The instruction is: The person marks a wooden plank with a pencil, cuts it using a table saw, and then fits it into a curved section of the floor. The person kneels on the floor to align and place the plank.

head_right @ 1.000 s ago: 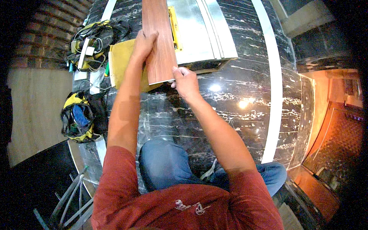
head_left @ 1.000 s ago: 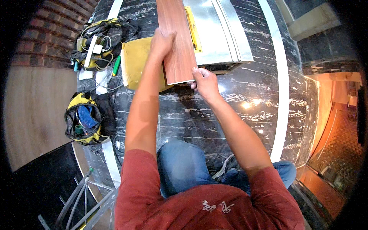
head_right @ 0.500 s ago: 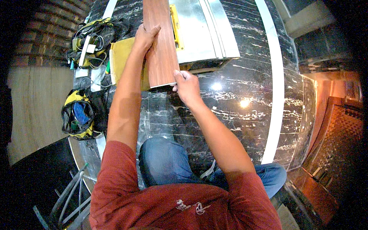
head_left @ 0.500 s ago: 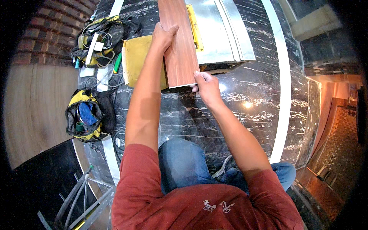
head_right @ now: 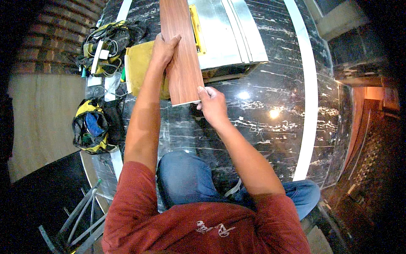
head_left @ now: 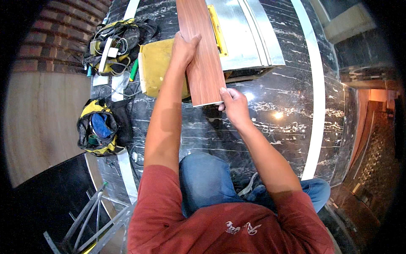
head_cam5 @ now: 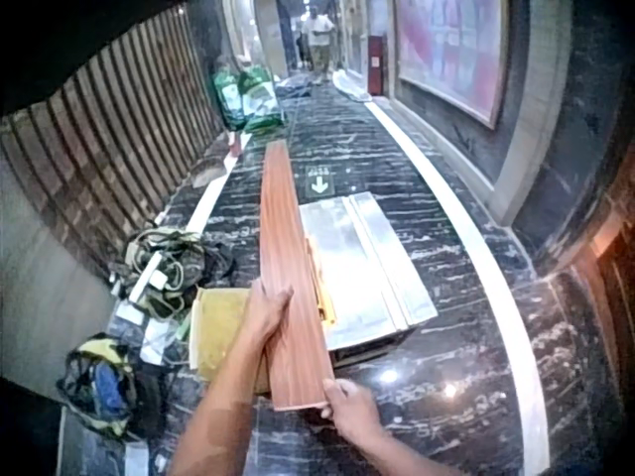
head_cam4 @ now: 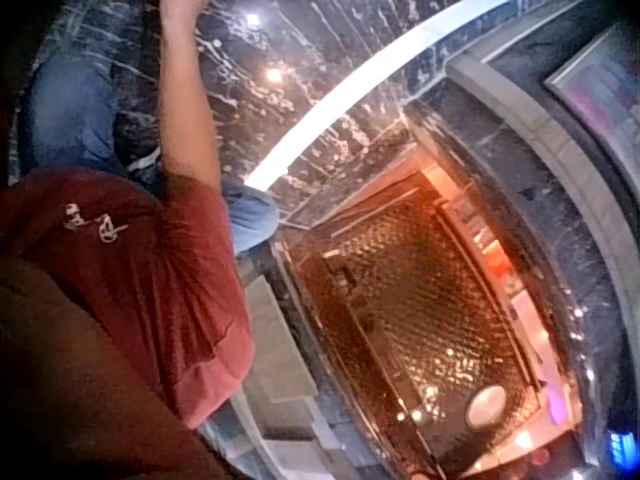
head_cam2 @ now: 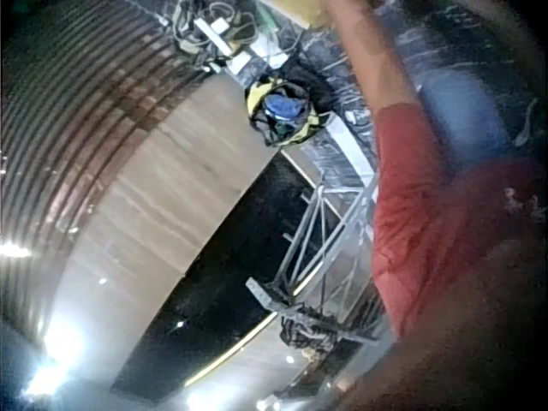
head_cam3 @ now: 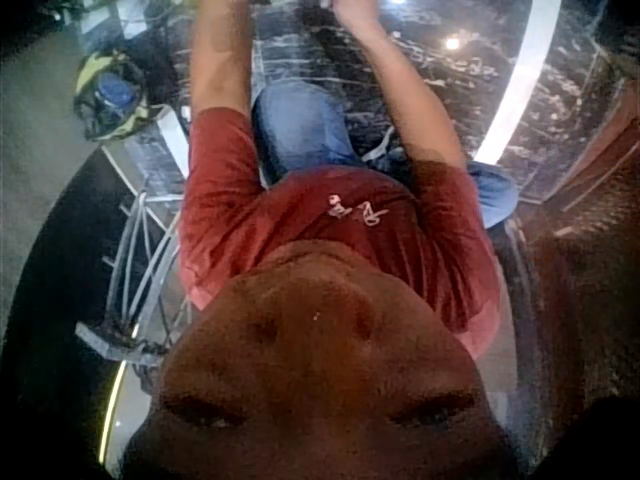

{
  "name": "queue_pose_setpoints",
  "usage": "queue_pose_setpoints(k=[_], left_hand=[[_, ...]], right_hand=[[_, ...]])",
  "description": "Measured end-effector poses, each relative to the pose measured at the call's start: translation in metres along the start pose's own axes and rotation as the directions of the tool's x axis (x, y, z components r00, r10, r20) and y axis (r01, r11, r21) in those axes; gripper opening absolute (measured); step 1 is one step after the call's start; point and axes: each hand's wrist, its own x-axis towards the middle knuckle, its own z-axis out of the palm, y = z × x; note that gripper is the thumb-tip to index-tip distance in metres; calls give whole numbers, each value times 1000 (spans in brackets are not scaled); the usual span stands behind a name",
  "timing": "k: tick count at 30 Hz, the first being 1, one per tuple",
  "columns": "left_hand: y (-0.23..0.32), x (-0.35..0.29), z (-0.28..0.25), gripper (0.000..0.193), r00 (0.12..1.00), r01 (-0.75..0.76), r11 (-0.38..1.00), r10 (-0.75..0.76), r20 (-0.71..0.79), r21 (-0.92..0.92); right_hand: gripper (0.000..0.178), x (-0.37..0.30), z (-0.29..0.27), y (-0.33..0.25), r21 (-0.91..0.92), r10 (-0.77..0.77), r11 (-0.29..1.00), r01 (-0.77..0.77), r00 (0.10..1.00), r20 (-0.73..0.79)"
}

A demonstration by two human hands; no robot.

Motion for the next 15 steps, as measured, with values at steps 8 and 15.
queue_pose_setpoints(k=[8,15], left_hand=[[12,-27,-2,61,1000,10,1000,-10,7,-27],[-10,21,-7,65,999,-40,997,39,23,62]], right_hand=[[38,-19,-7,4,-20,5,1000,-5,1000,-1],[39,-20,-4,6,-26,4,1000,-4,1000,2]])
